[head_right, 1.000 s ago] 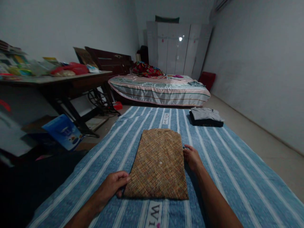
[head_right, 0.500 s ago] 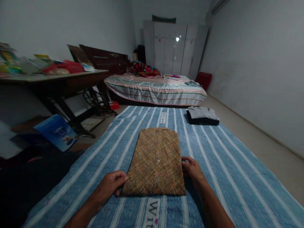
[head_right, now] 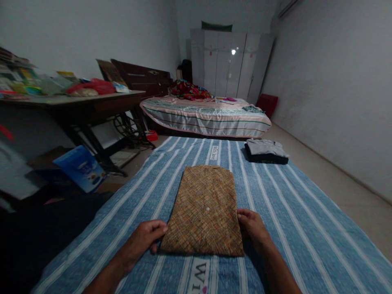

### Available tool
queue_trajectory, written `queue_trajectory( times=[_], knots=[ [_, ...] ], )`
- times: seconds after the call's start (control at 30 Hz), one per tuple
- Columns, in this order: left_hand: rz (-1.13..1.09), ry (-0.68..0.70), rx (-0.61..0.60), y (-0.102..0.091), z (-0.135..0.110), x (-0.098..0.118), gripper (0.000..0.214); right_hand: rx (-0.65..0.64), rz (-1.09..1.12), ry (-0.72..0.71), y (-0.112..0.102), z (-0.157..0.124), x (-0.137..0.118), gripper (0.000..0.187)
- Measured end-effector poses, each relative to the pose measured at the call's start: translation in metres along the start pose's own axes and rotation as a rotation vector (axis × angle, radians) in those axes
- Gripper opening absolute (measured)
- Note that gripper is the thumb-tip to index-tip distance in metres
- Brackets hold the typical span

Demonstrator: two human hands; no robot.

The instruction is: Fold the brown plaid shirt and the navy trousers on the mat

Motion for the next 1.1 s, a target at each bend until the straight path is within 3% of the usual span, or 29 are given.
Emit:
queue_trajectory(
  times=[0.7,1.1],
  knots=[
    [0.08,0.02,0.091,-0.0023,-0.0006,0.0007,0.031,0.122,-0.084,-0.051,-0.0052,0.0007,-0.0042,0.037],
    [0.005,-0.023,0.071,0.001,0.0056,-0.0057,0.042,0.136,-0.089,-0.064,-0.0058,0.001,-0.0044,0.04]
  ],
)
Point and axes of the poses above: each hand's wrist, its own z-axis towards the middle knuckle, its own y-axis out of the palm, x = y × z, the point moved 8 cm from there along z, towards the middle knuckle, and after that the axes turned 4 degrees about z, right-handed, at the moved point
